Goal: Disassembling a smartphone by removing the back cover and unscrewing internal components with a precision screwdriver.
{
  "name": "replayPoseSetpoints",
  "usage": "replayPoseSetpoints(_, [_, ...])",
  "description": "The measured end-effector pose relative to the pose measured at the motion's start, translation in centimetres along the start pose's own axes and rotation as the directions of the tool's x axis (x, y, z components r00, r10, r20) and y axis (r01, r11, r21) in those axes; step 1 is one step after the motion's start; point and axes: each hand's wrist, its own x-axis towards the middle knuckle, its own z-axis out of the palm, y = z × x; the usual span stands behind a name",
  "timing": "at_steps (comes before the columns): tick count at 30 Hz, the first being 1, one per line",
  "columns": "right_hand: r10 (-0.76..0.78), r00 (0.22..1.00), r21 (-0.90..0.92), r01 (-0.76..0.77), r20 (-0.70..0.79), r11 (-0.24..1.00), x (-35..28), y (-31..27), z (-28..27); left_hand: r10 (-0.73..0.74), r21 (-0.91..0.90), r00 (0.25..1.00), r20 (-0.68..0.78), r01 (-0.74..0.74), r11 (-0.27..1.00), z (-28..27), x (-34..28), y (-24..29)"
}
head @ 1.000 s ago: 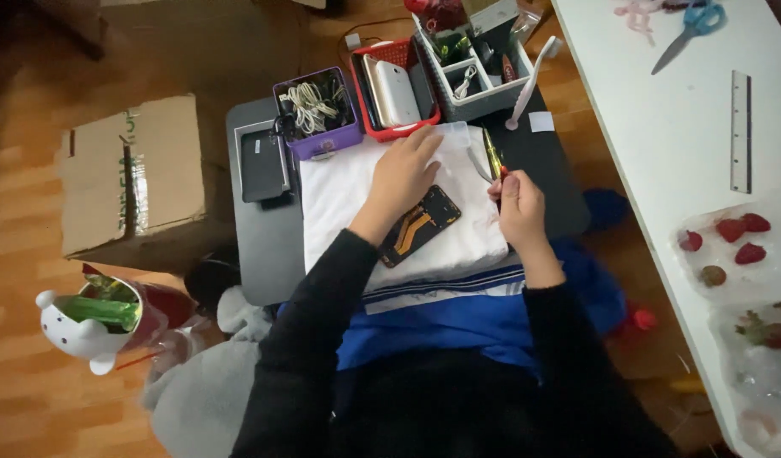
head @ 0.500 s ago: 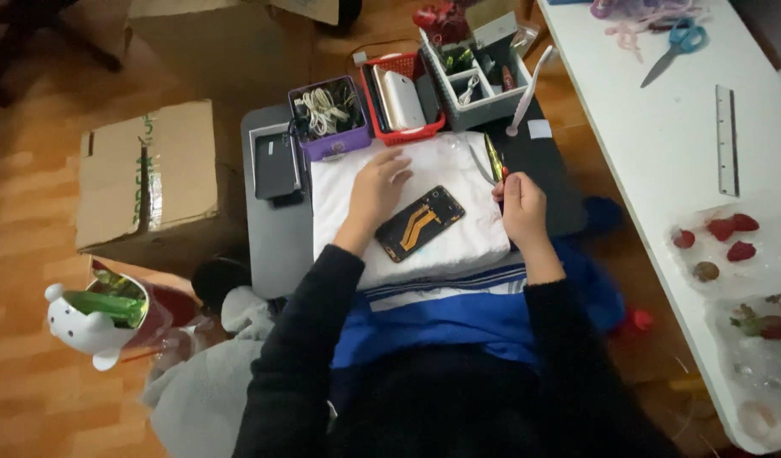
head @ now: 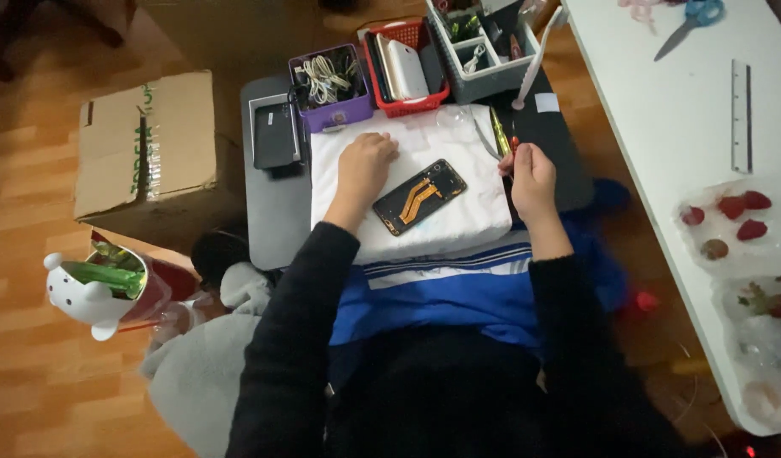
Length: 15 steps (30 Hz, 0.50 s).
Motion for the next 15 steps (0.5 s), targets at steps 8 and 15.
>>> replayPoseSetpoints(8, [0.127,0.978,0.151,-0.103,-0.165,0.983,0.2,-0.5,-0.4,-0.046,0.029,0.989,0.143,0.043,0.999,-1.3,0.3,0.9])
replayPoseSetpoints(15, [0.215,0.944,0.298,-0.136,-0.252,0.945,0.2,0.0,-0.8,-0.05,0.105,0.986,0.157,0.034,0.994,0.0,0.4,0.0])
